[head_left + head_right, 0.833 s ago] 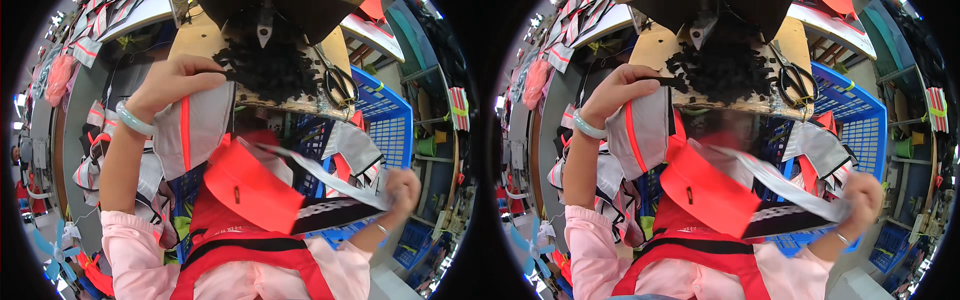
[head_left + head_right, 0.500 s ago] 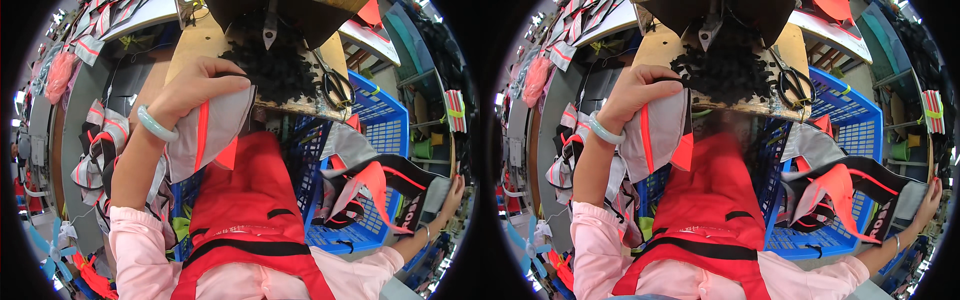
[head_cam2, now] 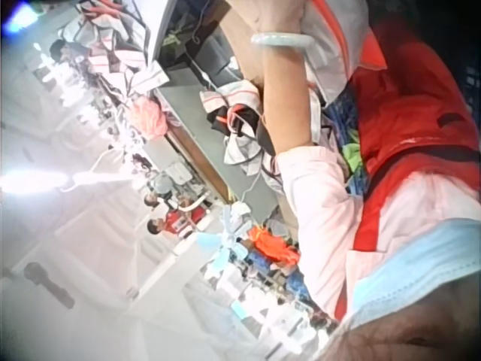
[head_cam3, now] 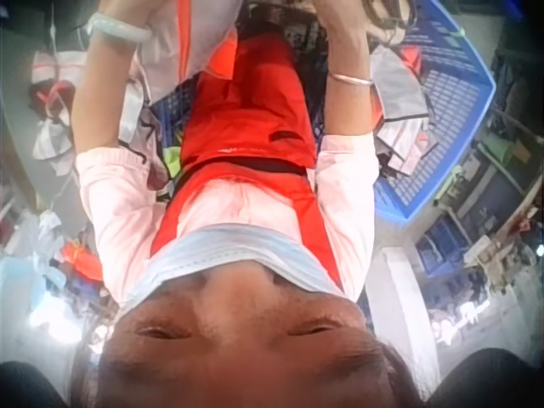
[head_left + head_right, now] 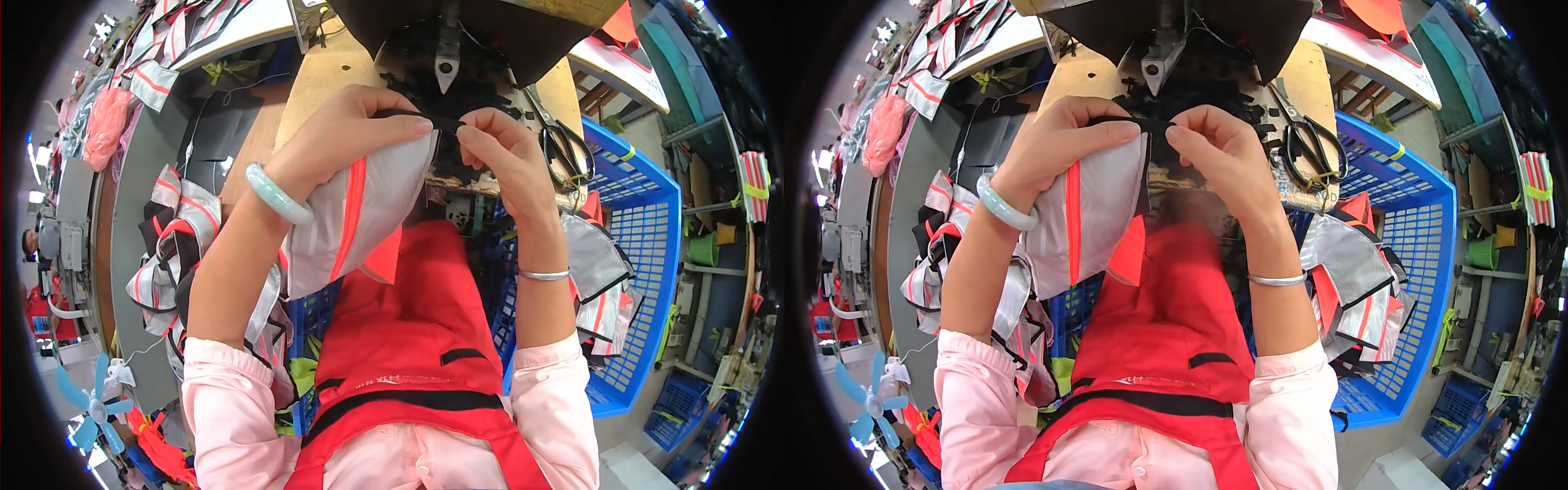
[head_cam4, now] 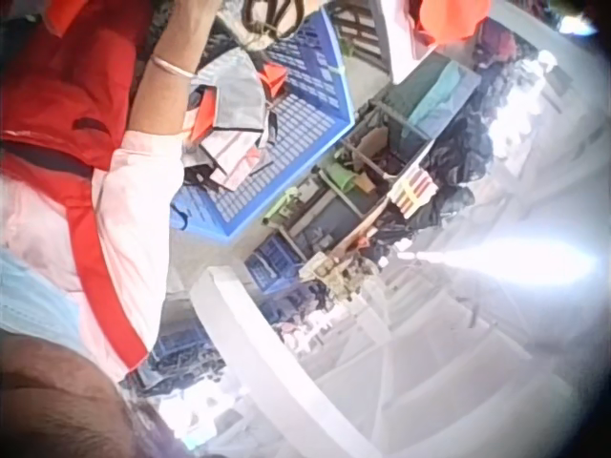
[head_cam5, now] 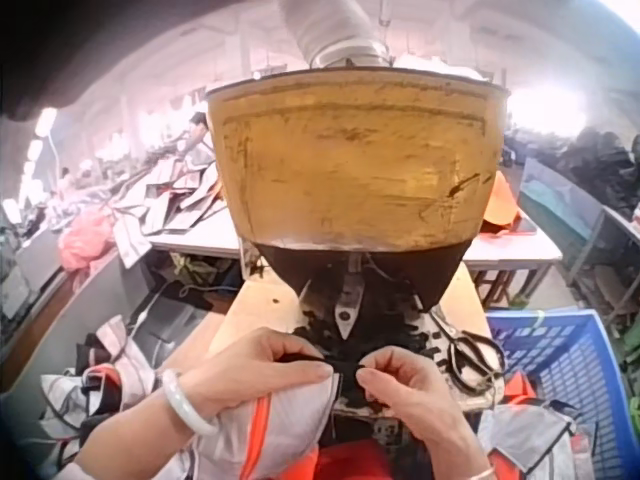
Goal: The person is sewing a grey and red insulated bag using a sewing machine. They pick up a bag from a pile, align the edges under the machine's presser foot, and sew along the seams. The person repeatedly adjusts the bag's position to stitch different sections, including the top opening and side panels.
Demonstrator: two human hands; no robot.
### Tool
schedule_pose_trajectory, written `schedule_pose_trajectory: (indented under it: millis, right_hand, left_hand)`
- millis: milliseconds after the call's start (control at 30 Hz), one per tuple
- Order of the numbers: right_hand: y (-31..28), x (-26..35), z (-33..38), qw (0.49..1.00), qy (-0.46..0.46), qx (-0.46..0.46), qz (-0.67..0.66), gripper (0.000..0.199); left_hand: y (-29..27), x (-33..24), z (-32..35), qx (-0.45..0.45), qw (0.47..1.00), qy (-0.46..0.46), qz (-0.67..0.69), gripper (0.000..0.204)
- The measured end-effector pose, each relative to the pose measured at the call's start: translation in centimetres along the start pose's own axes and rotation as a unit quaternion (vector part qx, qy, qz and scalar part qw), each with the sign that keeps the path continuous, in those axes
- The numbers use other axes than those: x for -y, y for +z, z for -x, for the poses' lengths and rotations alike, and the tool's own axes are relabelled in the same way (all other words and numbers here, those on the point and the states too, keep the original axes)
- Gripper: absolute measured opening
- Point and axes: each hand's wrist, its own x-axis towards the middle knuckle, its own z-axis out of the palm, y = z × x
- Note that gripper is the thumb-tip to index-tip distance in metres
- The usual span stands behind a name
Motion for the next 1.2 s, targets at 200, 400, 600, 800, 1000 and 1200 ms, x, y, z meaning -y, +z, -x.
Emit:
schedule_pose_trajectory:
  millis: [200, 400, 600, 800, 1000, 1200]
  right_hand:
    - [0.3, -0.6, -1.3, 0.999, -0.008, -0.005, -0.035, 0.016]
    - [0.5, -1.3, -2.7, 0.997, -0.002, -0.020, -0.073, 0.017]
    - [0.6, -1.0, -3.2, 0.992, 0.003, -0.025, -0.126, 0.011]
    - [0.9, -0.7, -3.5, 0.981, 0.007, -0.034, -0.188, 0.011]
    - [1.7, -1.3, -3.5, 0.945, 0.034, -0.046, -0.321, 0.012]
    - [0.2, -1.6, -2.4, 0.978, -0.019, -0.097, -0.182, 0.022]
  left_hand:
    - [-0.4, 1.1, -1.6, 0.000, 1.000, 0.001, -0.010, 0.028]
    - [-0.9, 1.2, -2.6, -0.009, 0.999, -0.021, 0.037, 0.028]
    - [-1.2, 1.5, -3.3, -0.020, 0.995, -0.039, 0.093, 0.026]
    - [-1.6, 1.8, -3.9, -0.004, 0.985, -0.057, 0.161, 0.023]
    - [-1.7, 1.6, -4.2, -0.002, 0.980, -0.059, 0.189, 0.021]
    - [-2.1, 0.9, -3.2, -0.007, 0.986, -0.060, 0.158, 0.023]
